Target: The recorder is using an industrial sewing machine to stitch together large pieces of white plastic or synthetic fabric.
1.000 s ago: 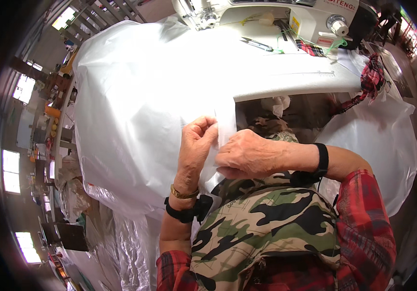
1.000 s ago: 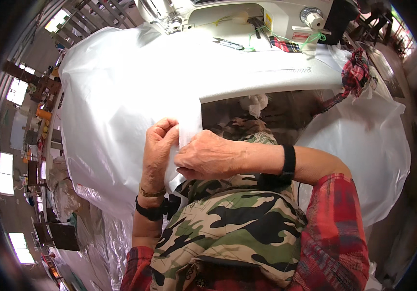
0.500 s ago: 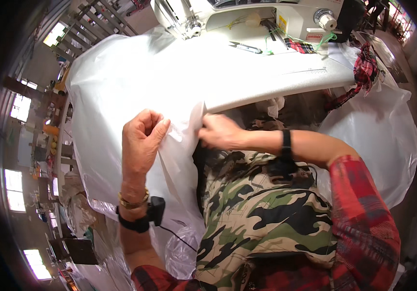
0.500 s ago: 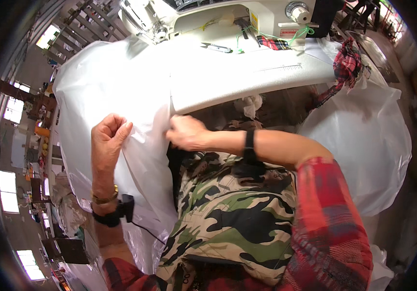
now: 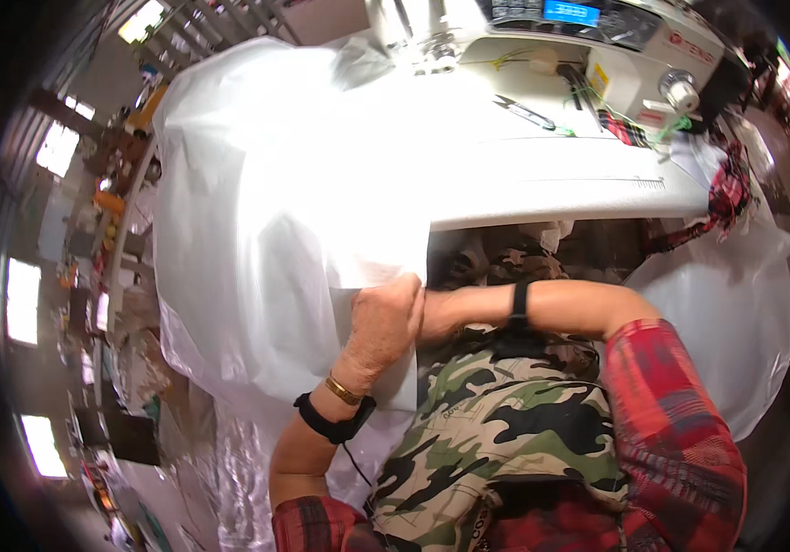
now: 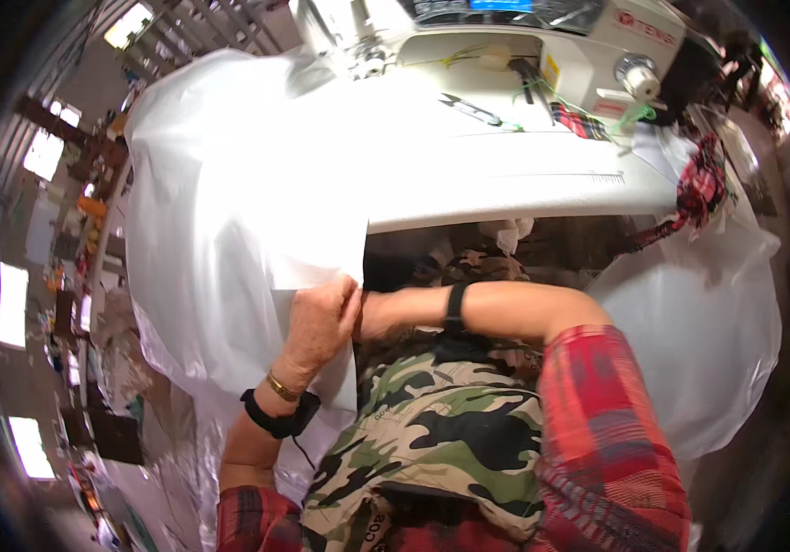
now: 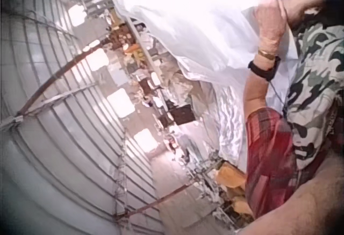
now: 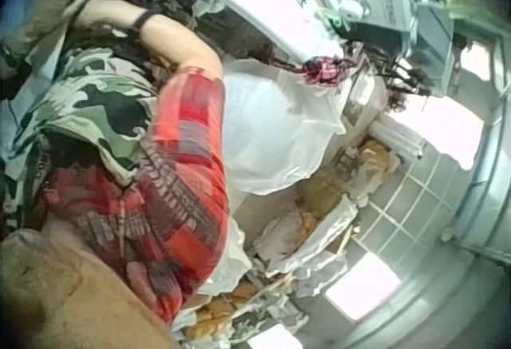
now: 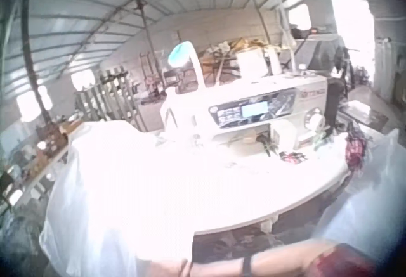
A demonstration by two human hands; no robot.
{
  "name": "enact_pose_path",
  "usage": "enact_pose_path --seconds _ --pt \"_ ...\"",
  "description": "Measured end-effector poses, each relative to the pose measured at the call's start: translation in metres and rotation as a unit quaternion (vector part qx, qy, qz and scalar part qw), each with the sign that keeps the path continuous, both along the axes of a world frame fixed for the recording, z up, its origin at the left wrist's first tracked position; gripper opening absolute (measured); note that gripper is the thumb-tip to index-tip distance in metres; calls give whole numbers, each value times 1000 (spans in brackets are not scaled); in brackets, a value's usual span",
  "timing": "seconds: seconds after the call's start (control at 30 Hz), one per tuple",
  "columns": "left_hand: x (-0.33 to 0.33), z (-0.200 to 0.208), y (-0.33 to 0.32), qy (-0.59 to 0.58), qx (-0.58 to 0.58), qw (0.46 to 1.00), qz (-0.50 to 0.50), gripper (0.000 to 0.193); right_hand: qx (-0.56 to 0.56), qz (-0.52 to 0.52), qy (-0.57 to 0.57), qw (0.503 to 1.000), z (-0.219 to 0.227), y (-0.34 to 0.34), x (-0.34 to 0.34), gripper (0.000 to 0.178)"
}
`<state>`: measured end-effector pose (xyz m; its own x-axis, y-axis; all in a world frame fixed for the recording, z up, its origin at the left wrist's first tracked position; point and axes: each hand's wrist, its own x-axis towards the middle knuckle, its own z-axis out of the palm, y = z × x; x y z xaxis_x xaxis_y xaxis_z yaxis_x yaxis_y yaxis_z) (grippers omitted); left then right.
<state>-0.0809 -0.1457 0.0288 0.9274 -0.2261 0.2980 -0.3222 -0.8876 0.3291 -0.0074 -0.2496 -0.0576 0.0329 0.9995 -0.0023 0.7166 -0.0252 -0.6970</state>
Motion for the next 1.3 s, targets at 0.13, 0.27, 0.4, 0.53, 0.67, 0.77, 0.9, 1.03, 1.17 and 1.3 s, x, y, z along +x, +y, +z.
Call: enact_pose_path --seconds 0.13,0.27,0.4,0.53,0.67,0.77,0.9,1.03,1.17,1.3 --pt "-12 -22 3 131 -328 926 133 10 -123 -15 -39 992 80 -50 29 19" --pt "-13 -39 5 208 -645 719 154 7 216 -72 -280 933 99 -63 54 12" --pt "-9 -30 14 298 -722 610 132 7 239 -6 -313 919 100 -59 69 17" --pt "-17 -29 19 313 -755 569 87 7 249 31 -292 923 93 -53 69 16" --pt "-26 -18 9 280 -631 706 157 12 251 67 -310 914 90 -48 74 13" --pt "-38 16 -12 151 -289 920 217 25 239 75 -318 915 85 -49 75 11" --pt "-43 16 -25 -111 -42 982 144 53 238 50 -314 918 89 -44 66 11" --pt "-36 2 -27 -131 33 972 194 50 220 28 -319 921 93 -41 60 14" --pt "-37 12 -24 -65 -43 983 166 53 209 22 -315 926 98 -41 65 15" --pt "-38 8 -12 -78 -146 976 140 52 212 -14 -207 955 110 -43 87 14"
